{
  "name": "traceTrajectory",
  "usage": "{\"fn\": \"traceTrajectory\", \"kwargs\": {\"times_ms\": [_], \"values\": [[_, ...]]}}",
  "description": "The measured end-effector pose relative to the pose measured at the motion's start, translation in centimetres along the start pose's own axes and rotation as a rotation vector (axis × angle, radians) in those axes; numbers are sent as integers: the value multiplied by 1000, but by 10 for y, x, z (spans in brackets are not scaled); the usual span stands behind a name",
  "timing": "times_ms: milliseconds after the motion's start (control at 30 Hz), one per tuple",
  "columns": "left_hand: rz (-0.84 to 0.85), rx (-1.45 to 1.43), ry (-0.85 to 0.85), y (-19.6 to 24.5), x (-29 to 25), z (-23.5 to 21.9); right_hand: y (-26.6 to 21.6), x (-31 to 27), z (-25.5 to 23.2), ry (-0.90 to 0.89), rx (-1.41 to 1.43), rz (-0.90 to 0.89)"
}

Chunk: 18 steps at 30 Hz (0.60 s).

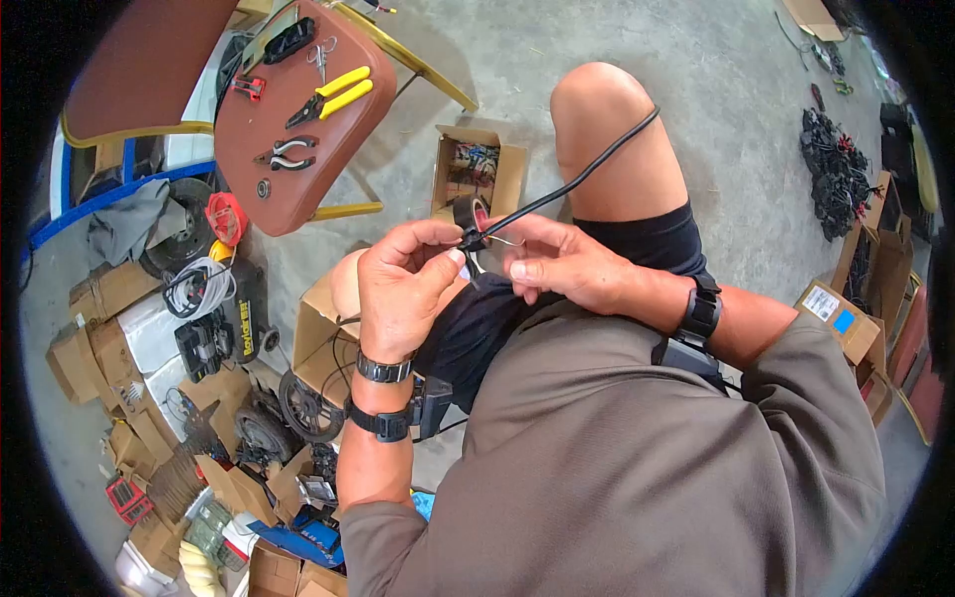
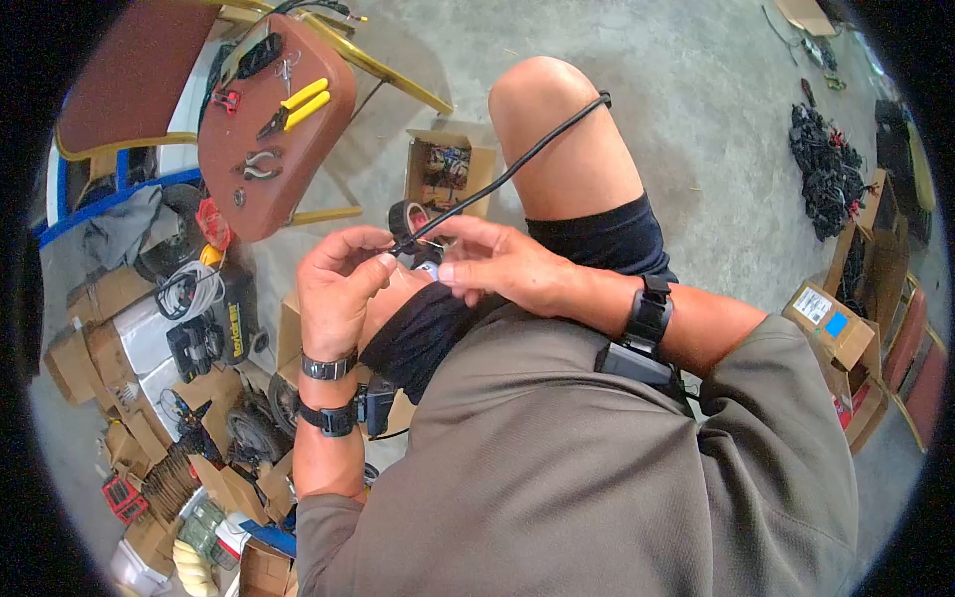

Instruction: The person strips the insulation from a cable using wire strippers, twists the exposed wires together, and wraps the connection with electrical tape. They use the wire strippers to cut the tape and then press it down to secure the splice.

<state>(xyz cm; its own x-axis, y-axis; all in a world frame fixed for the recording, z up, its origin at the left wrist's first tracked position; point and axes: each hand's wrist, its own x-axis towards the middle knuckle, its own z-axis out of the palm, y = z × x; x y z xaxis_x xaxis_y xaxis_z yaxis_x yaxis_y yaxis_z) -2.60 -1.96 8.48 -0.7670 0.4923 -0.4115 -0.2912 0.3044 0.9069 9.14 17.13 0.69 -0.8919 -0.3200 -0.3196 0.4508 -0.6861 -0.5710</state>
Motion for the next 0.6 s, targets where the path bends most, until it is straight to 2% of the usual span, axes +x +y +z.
{"fn": "traceTrajectory", "kwargs": {"times_ms": [100, 133, 233, 300, 367, 433, 467, 567, 600], "values": [[-2, 7, 1, -1, -3, 0, 9, 19, -9, 53, -167, -75], [2, 18, 7, -2, -3, -1, 8, 20, -6, 84, -125, -95], [24, 42, -4, 0, -5, 1, -5, 16, -9, 47, -265, 28], [46, 68, 16, 1, -7, 3, -19, 5, -10, -20, -623, 85], [78, 97, 27, 3, -7, 6, -40, -8, -10, -160, -930, 92], [119, 125, 36, 3, -7, 8, -75, -18, 6, -244, -1105, 200], [111, 140, 42, 2, -8, 8, -91, -21, 10, -309, -979, 151], [137, 224, 54, -1, -8, 7, -116, -13, 25, -129, -1086, -300], [181, 285, 55, -6, -8, 7, -116, -3, 22, -105, -1205, -347]]}}
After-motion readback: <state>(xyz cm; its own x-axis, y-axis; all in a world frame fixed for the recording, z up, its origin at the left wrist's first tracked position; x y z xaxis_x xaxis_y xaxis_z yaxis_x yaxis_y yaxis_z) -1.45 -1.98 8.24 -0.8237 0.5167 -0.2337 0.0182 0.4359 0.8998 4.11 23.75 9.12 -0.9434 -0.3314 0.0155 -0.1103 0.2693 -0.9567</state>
